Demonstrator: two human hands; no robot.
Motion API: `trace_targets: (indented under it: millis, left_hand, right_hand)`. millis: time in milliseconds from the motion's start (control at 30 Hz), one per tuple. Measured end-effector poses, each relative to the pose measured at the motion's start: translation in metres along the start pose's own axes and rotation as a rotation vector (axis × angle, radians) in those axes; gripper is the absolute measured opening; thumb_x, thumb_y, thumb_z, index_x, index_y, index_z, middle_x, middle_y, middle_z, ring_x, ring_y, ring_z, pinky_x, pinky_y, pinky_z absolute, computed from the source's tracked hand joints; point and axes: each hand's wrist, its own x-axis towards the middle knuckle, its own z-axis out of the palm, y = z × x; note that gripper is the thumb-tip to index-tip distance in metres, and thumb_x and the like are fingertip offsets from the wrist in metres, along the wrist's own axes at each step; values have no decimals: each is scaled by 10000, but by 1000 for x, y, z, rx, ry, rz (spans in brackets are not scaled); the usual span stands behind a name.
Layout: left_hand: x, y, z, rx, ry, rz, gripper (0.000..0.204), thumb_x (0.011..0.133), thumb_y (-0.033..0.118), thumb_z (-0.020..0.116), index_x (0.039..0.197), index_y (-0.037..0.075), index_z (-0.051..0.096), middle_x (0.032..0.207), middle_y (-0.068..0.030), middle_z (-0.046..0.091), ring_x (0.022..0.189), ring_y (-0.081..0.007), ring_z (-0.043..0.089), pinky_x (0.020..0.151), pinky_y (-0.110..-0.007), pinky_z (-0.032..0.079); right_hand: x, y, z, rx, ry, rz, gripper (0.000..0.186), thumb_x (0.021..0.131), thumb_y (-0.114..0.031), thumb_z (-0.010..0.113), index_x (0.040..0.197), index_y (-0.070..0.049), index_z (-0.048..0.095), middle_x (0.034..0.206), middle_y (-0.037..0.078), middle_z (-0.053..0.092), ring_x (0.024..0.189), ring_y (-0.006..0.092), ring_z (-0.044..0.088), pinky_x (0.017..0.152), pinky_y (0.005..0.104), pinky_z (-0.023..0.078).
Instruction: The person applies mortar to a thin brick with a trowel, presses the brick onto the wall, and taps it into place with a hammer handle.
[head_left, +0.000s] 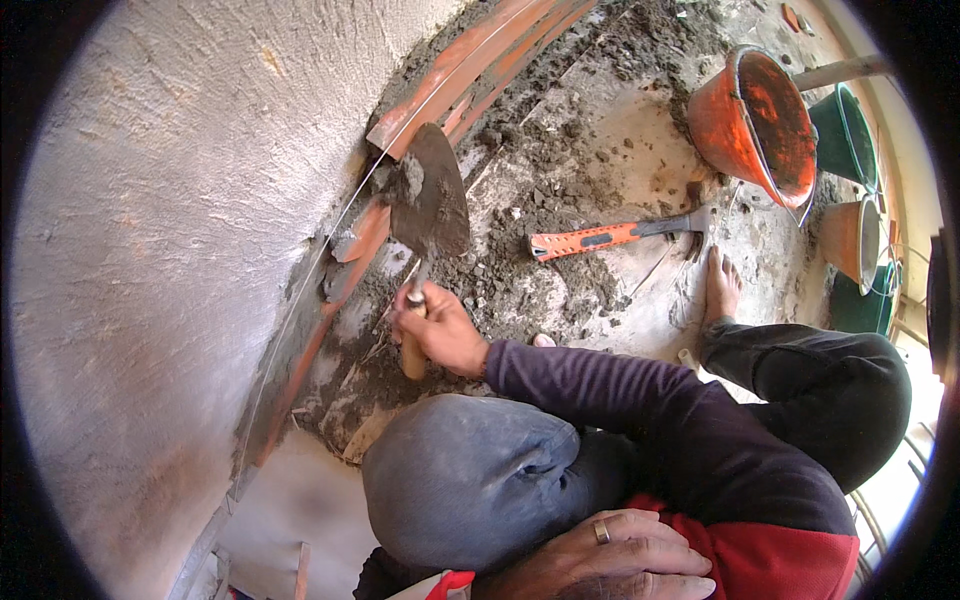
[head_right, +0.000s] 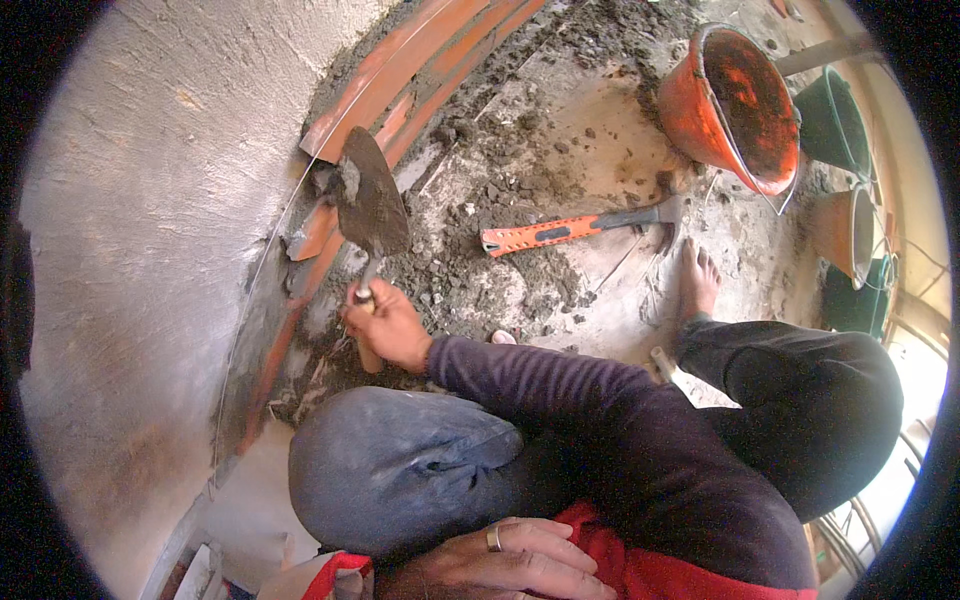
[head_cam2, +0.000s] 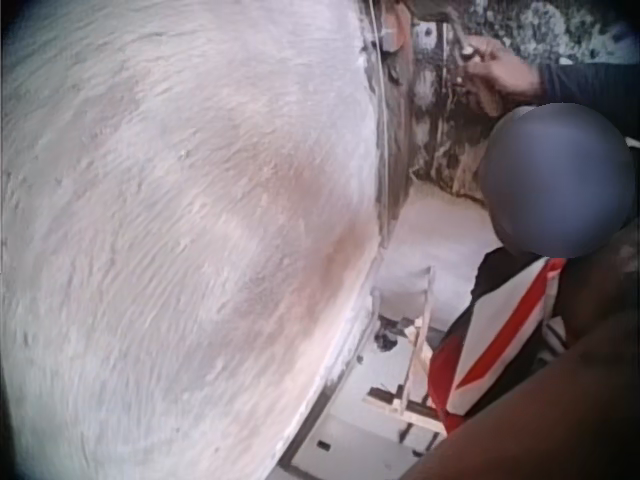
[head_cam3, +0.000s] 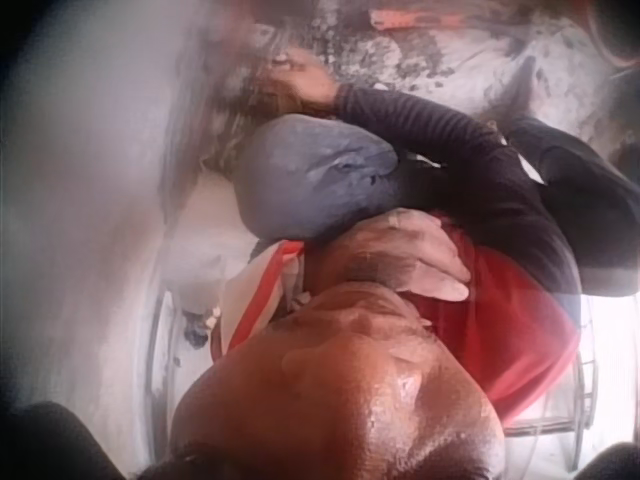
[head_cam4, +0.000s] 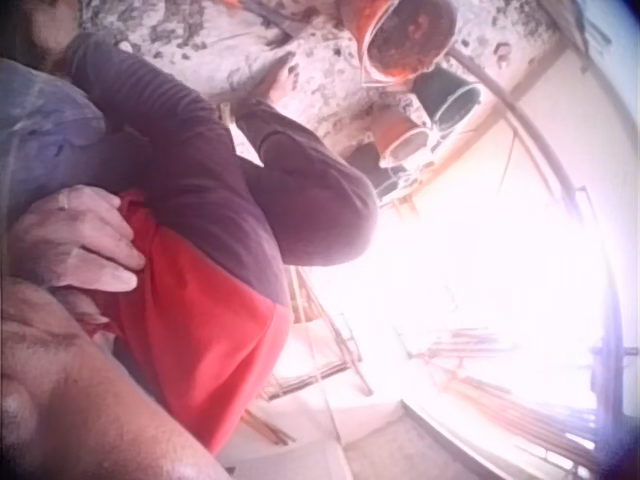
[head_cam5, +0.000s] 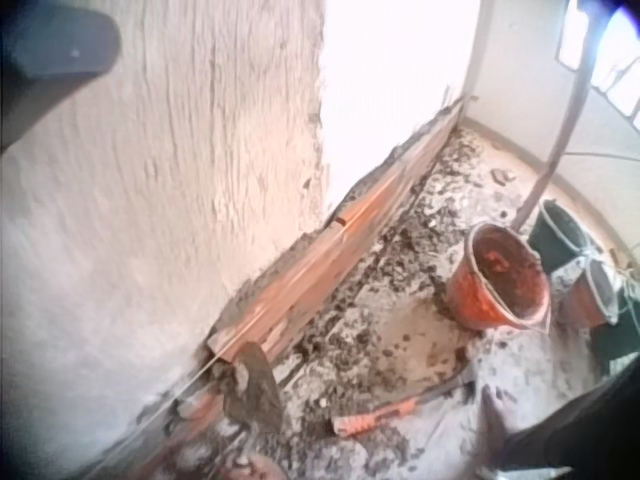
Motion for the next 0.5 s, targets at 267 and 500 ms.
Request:
trace_targets:
  millis: [267, 500]
  left_hand:
    - [15, 26, 43, -117, -181, 139, 433, 855, 386, 677, 1106, 35, 640, 1041, -149, 641, 975, -300, 597, 857, -398, 469]
    - [20, 27, 48, -170, -225, 182, 431, 850, 388, 682, 1097, 37, 644, 1034, -148, 642, 970, -300, 597, 854, -397, 469]
  right_hand:
    - [-24, -159, -85, 17, -176, 292, 73, 747, 8, 565, 817, -11, 563, 681, 79, 572, 562, 201, 599, 548, 342, 528]
    - [-80, -385, -120, -944, 232, 93, 224, 782, -82, 514, 996, -30, 552, 763, 60, 552, 626, 150, 575, 559, 292, 510]
